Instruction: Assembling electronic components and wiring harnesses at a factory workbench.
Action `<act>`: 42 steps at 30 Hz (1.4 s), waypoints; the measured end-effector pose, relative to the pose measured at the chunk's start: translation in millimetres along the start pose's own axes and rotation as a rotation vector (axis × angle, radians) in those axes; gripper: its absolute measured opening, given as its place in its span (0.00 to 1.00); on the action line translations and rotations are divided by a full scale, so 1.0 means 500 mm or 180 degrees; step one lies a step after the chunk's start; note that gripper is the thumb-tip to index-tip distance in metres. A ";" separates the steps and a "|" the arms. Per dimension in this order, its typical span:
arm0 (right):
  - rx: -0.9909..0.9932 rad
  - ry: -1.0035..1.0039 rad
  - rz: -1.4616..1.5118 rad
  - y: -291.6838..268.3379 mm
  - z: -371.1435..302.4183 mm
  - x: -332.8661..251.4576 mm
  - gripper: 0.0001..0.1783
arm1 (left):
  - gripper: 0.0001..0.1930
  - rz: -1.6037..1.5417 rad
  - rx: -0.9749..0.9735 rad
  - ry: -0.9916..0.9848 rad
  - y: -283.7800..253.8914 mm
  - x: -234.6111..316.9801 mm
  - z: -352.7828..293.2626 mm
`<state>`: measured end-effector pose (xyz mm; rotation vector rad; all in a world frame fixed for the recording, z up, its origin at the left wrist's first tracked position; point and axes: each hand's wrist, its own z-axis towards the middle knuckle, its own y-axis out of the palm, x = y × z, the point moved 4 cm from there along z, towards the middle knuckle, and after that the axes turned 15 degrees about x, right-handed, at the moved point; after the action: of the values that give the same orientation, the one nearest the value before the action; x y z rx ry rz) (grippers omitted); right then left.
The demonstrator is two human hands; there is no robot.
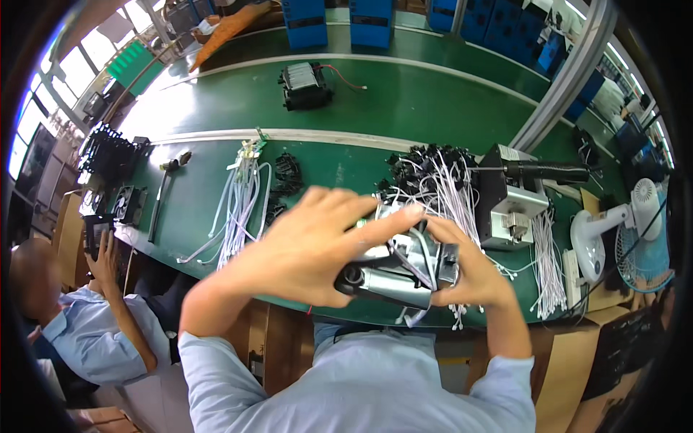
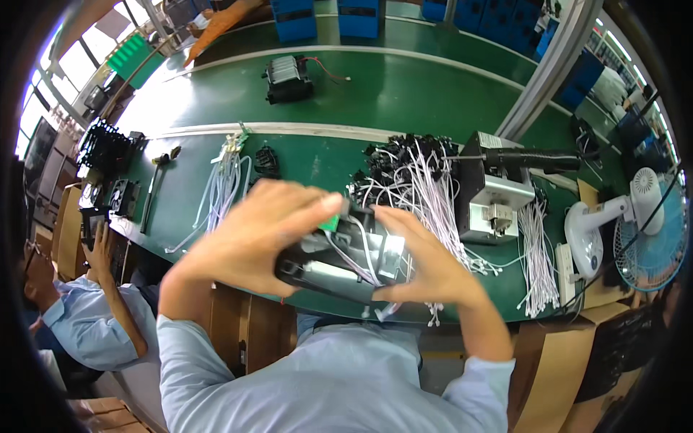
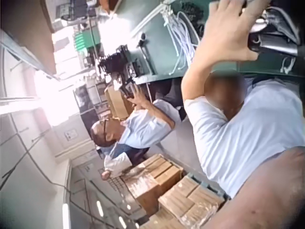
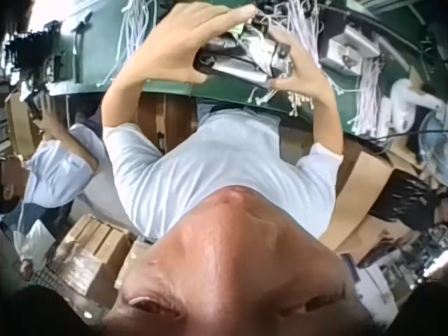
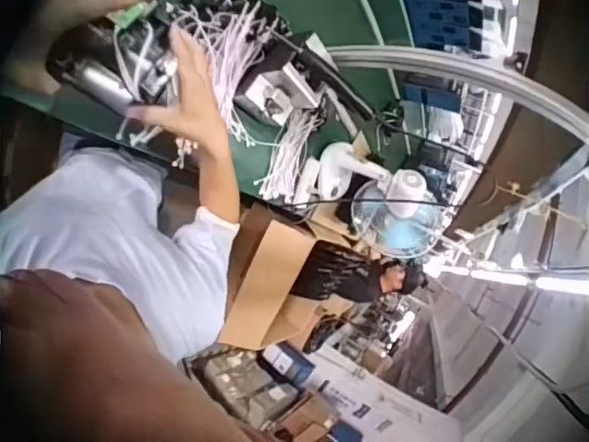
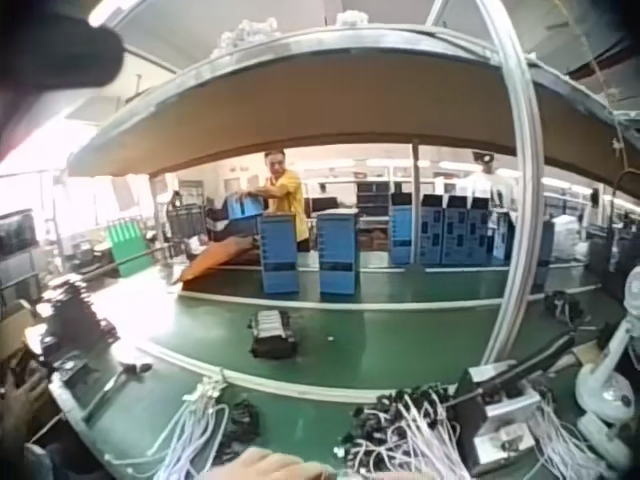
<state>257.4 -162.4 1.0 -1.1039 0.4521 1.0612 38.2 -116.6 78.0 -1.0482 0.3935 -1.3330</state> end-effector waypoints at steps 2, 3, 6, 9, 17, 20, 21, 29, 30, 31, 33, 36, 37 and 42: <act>-0.0105 -0.0655 0.0156 -0.034 0.059 -0.027 0.58 | 0.53 0.0029 0.0230 0.0226 -0.058 0.002 0.037; -0.0009 -0.1135 -0.0007 -0.055 0.110 -0.046 0.57 | 0.50 0.0194 0.0557 0.0370 -0.082 -0.010 0.052; 0.0604 -0.1776 -0.1021 -0.126 0.238 -0.107 0.53 | 0.36 0.1552 0.2163 0.1473 -0.148 -0.117 0.115; 0.1256 -0.1548 -0.2286 -0.148 0.362 -0.072 0.46 | 0.27 0.1084 0.1693 -0.0123 -0.199 -0.198 0.033; 0.0754 -0.1047 -0.4414 -0.138 0.599 0.399 0.42 | 0.06 0.0646 0.0019 -0.2186 0.018 -0.388 -0.316; 0.0153 -0.0460 -0.4990 -0.086 0.603 0.504 0.41 | 0.10 0.1133 -0.0141 -0.2703 0.038 -0.332 -0.363; 0.0199 -0.0400 -0.5049 -0.093 0.594 0.547 0.41 | 0.11 0.1071 -0.0149 -0.2927 0.048 -0.327 -0.372; -0.0535 -0.0267 -0.3549 -0.052 0.613 0.453 0.26 | 0.07 0.1734 0.0433 -0.2803 0.097 -0.303 -0.382; -0.0328 -0.0546 -0.3319 -0.048 0.589 0.391 0.27 | 0.07 0.1741 0.0536 -0.2651 0.093 -0.301 -0.376; -0.0036 -0.0298 -0.3273 -0.031 0.543 0.297 0.28 | 0.07 0.1647 0.0632 -0.2714 0.096 -0.307 -0.382; -0.0008 -0.0702 -0.2937 0.004 0.431 0.191 0.23 | 0.07 0.1599 0.0972 -0.2709 0.097 -0.308 -0.406; -0.1038 -0.1309 -0.2506 0.089 0.187 0.104 0.14 | 0.06 0.1241 0.1687 -0.2620 0.085 -0.290 -0.445; -0.1182 -0.1492 -0.2359 0.102 0.089 0.106 0.14 | 0.05 0.1050 0.1863 -0.2686 0.086 -0.291 -0.442; 0.0033 -0.1225 -0.3126 0.072 -0.099 0.227 0.23 | 0.01 0.0239 0.2778 -0.2600 0.070 -0.282 -0.408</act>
<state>288.2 -151.4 -123.6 -0.9050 -0.3824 0.3649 -132.4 -71.5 -99.7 -0.7153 -0.7041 -0.7586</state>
